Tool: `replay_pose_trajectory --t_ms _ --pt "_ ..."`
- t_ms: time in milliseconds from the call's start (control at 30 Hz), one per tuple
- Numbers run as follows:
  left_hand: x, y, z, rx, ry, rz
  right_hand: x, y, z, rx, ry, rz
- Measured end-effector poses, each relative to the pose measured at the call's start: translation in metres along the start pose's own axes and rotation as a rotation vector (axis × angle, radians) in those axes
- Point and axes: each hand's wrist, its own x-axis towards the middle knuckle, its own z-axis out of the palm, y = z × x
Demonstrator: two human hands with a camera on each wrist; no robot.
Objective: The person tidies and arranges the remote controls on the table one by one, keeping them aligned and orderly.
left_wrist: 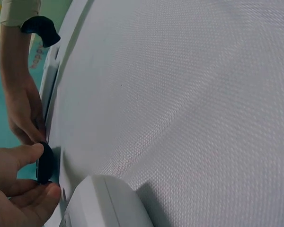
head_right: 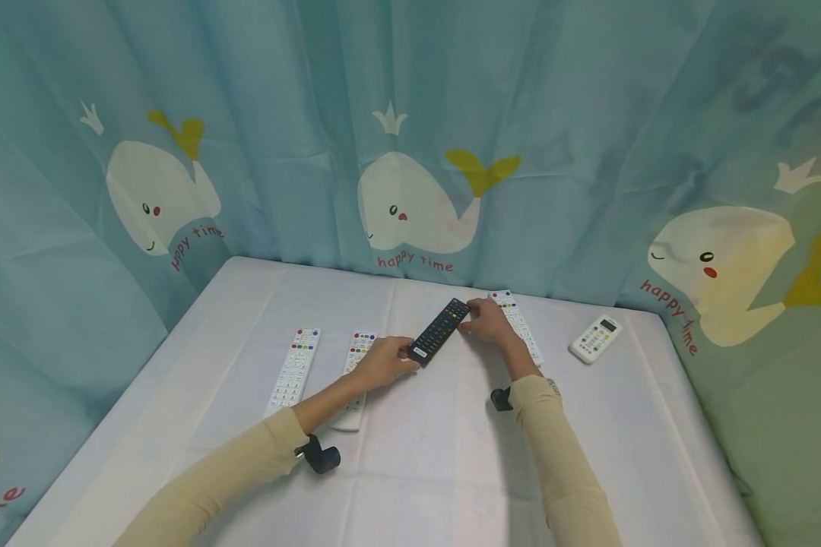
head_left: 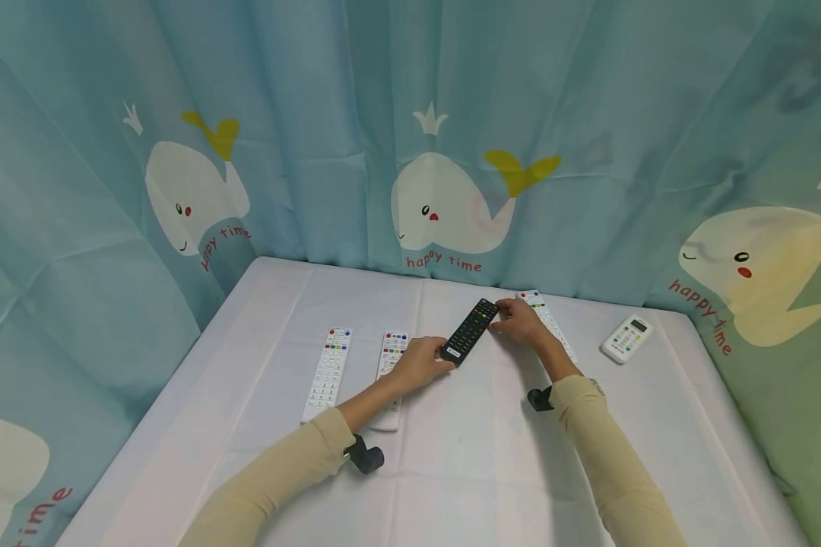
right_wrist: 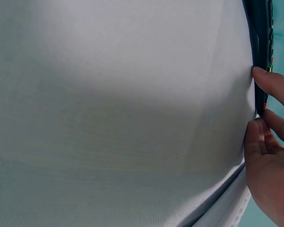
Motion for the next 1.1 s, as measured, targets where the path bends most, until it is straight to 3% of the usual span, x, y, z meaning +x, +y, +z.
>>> replay_pose_trajectory --t_ms 500,1100 --pt "0.006 -0.005 0.005 -0.004 0.015 -0.003 -0.001 -0.003 -0.002 -0.065 -0.043 -0.042" --pt "0.006 -0.006 -0.005 0.009 -0.016 -0.015 -0.003 0.003 -0.005 0.033 -0.073 -0.045"
